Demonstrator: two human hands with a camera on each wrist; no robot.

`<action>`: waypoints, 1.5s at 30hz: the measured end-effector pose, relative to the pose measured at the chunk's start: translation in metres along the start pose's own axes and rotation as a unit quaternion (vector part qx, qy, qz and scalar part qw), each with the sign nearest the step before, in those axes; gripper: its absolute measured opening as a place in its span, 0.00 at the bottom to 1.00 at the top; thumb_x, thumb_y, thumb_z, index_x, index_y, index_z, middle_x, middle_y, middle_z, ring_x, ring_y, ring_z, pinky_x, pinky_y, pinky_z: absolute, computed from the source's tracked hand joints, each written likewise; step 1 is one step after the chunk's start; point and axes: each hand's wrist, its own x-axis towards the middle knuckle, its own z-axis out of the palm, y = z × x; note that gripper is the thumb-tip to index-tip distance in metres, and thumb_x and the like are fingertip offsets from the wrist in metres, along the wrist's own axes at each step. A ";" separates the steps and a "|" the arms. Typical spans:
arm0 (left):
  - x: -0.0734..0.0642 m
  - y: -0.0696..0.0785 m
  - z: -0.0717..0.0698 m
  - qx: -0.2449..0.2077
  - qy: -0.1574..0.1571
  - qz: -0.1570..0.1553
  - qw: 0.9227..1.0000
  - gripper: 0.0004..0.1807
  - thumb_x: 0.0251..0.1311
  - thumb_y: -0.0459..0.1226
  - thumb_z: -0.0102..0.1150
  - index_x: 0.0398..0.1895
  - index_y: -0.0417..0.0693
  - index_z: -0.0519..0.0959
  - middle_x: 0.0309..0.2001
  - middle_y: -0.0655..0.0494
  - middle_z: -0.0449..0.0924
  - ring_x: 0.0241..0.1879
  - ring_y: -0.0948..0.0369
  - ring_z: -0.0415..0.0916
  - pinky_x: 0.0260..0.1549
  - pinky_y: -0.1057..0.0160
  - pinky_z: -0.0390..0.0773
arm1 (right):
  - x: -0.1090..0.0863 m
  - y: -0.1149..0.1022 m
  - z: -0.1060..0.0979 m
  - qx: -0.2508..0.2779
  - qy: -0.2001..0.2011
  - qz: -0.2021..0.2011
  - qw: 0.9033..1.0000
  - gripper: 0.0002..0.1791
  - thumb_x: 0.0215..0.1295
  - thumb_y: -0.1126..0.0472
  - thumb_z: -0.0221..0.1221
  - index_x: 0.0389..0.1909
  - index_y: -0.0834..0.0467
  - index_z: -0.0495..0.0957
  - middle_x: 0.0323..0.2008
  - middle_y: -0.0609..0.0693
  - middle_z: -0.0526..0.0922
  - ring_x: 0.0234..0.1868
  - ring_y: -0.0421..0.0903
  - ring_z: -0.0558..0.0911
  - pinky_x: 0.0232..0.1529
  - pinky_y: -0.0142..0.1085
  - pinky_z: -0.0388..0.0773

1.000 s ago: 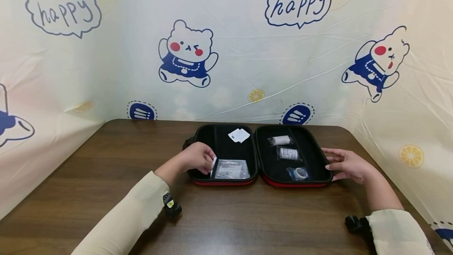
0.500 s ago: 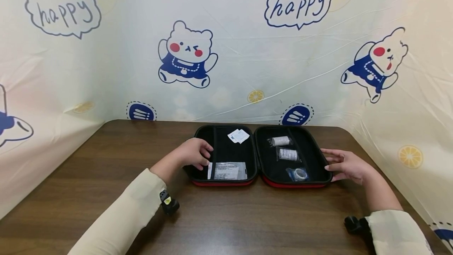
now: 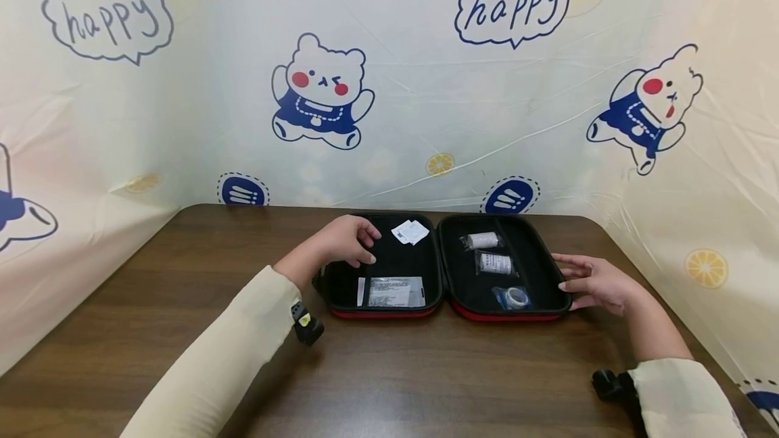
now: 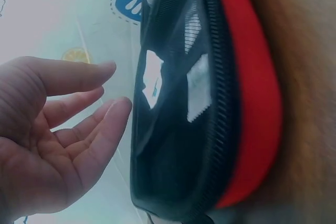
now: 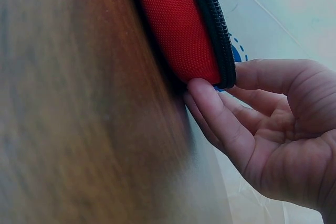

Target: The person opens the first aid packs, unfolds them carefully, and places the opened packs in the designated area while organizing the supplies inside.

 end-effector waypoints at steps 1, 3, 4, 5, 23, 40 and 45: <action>0.002 0.002 -0.001 0.004 -0.001 0.000 1.000 0.23 0.53 0.28 0.69 0.55 0.37 0.77 0.50 0.39 0.76 0.38 0.54 0.79 0.34 0.60 0.84 | 0.000 0.000 0.000 0.001 0.000 0.000 1.000 0.42 0.64 0.69 0.60 0.74 0.69 0.47 0.62 0.73 0.69 0.43 0.52 0.83 0.42 0.51 0.83; 0.006 0.006 -0.004 0.010 -0.005 0.000 1.000 0.23 0.54 0.29 0.70 0.55 0.39 0.77 0.51 0.39 0.76 0.40 0.54 0.78 0.36 0.59 0.84 | 0.001 0.000 -0.001 0.002 0.001 0.000 1.000 0.42 0.64 0.69 0.60 0.74 0.69 0.47 0.62 0.72 0.69 0.43 0.52 0.83 0.42 0.51 0.83; 0.009 0.009 -0.005 0.013 -0.006 0.000 1.000 0.24 0.54 0.30 0.70 0.55 0.39 0.77 0.51 0.40 0.76 0.41 0.53 0.78 0.37 0.59 0.83 | 0.001 0.000 -0.001 0.003 0.001 0.000 1.000 0.42 0.64 0.69 0.60 0.74 0.69 0.48 0.62 0.72 0.69 0.43 0.52 0.83 0.42 0.51 0.83; 0.011 0.011 -0.005 0.014 -0.008 -0.001 1.000 0.23 0.53 0.30 0.70 0.55 0.40 0.78 0.51 0.40 0.76 0.42 0.53 0.78 0.38 0.58 0.83 | 0.001 0.000 -0.001 0.003 0.002 0.000 1.000 0.42 0.64 0.69 0.60 0.74 0.69 0.48 0.62 0.72 0.69 0.43 0.52 0.83 0.41 0.51 0.83; 0.064 0.028 0.009 -0.046 0.013 0.012 0.999 0.23 0.54 0.31 0.69 0.55 0.38 0.78 0.55 0.38 0.76 0.43 0.54 0.74 0.46 0.51 0.80 | -0.003 0.000 -0.002 0.013 0.010 -0.002 1.000 0.42 0.63 0.70 0.61 0.73 0.69 0.50 0.60 0.69 0.72 0.42 0.52 0.83 0.41 0.51 0.83; 0.102 0.005 0.044 0.033 0.099 0.027 0.994 0.24 0.56 0.36 0.69 0.58 0.47 0.79 0.61 0.47 0.74 0.61 0.51 0.68 0.59 0.53 0.71 | -0.001 0.003 0.000 0.008 0.006 -0.006 1.000 0.41 0.63 0.70 0.61 0.73 0.69 0.50 0.60 0.70 0.72 0.43 0.52 0.83 0.40 0.51 0.83; 0.105 -0.002 0.049 0.059 0.100 0.006 0.993 0.29 0.56 0.39 0.70 0.63 0.52 0.76 0.65 0.50 0.70 0.65 0.51 0.64 0.63 0.52 0.67 | -0.001 0.001 -0.001 0.000 0.007 -0.009 1.000 0.41 0.63 0.70 0.61 0.73 0.69 0.50 0.60 0.70 0.72 0.43 0.51 0.83 0.39 0.50 0.84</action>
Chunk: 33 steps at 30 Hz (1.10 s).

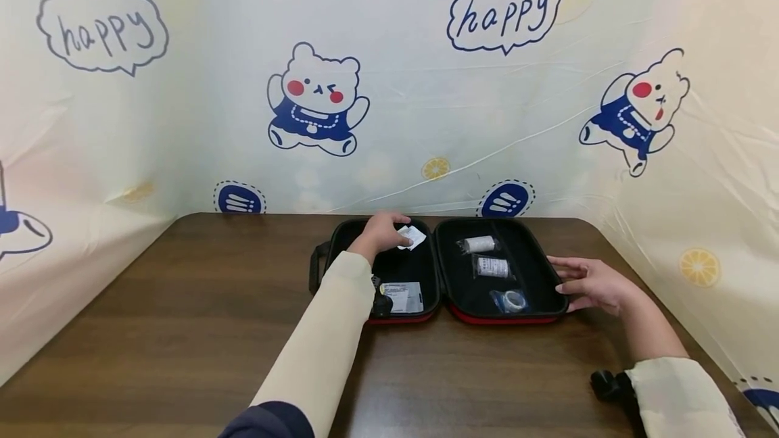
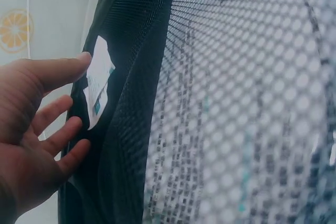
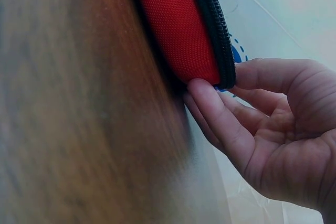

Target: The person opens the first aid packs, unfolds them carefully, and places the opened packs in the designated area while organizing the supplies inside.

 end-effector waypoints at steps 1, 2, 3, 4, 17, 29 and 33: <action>0.000 -0.001 0.001 0.001 -0.001 0.000 1.000 0.29 0.56 0.40 0.70 0.63 0.52 0.76 0.65 0.49 0.71 0.64 0.51 0.65 0.63 0.53 0.67 | -0.001 0.000 0.000 -0.002 0.001 0.001 1.000 0.41 0.63 0.71 0.61 0.73 0.69 0.50 0.60 0.71 0.71 0.43 0.51 0.83 0.39 0.50 0.84; 0.001 -0.001 0.003 0.001 0.000 0.002 1.000 0.30 0.56 0.40 0.70 0.64 0.52 0.76 0.64 0.49 0.72 0.63 0.51 0.67 0.62 0.53 0.67 | -0.001 -0.001 -0.001 -0.004 0.002 0.001 1.000 0.41 0.63 0.71 0.60 0.73 0.69 0.50 0.60 0.71 0.71 0.43 0.51 0.83 0.38 0.50 0.84; 0.002 -0.001 0.004 -0.002 0.001 0.002 1.000 0.30 0.55 0.40 0.70 0.63 0.51 0.76 0.62 0.48 0.73 0.62 0.51 0.68 0.61 0.53 0.68 | -0.002 -0.001 -0.001 -0.007 0.004 0.002 1.000 0.41 0.63 0.71 0.60 0.73 0.69 0.50 0.61 0.72 0.70 0.43 0.51 0.83 0.38 0.50 0.84; 0.002 -0.002 0.005 -0.003 0.004 0.004 1.000 0.30 0.55 0.40 0.71 0.63 0.51 0.76 0.61 0.48 0.75 0.60 0.52 0.69 0.61 0.54 0.68 | -0.003 -0.001 -0.001 -0.009 0.006 0.002 1.000 0.41 0.63 0.71 0.60 0.73 0.69 0.50 0.61 0.73 0.70 0.43 0.51 0.83 0.39 0.50 0.84; 0.003 -0.008 0.014 0.034 0.024 0.009 0.999 0.29 0.50 0.41 0.74 0.58 0.49 0.80 0.49 0.50 0.80 0.48 0.55 0.75 0.51 0.57 0.73 | -0.001 0.000 -0.001 -0.012 0.005 0.002 1.000 0.41 0.63 0.71 0.61 0.72 0.69 0.51 0.59 0.70 0.73 0.42 0.51 0.83 0.37 0.49 0.84; 0.002 -0.010 0.006 -0.051 0.051 0.020 0.997 0.19 0.55 0.30 0.64 0.51 0.48 0.84 0.37 0.52 0.78 0.38 0.57 0.72 0.37 0.64 0.75 | 0.001 -0.002 0.001 -0.015 0.003 0.000 1.000 0.41 0.63 0.70 0.61 0.73 0.69 0.51 0.61 0.72 0.70 0.42 0.51 0.84 0.37 0.49 0.84; -0.002 -0.007 0.002 -0.131 0.037 -0.003 0.991 0.19 0.57 0.26 0.58 0.52 0.44 0.84 0.39 0.50 0.78 0.36 0.58 0.73 0.33 0.66 0.80 | 0.001 -0.002 0.001 -0.016 0.004 0.001 1.000 0.41 0.62 0.71 0.61 0.73 0.69 0.51 0.60 0.72 0.71 0.42 0.51 0.84 0.38 0.49 0.84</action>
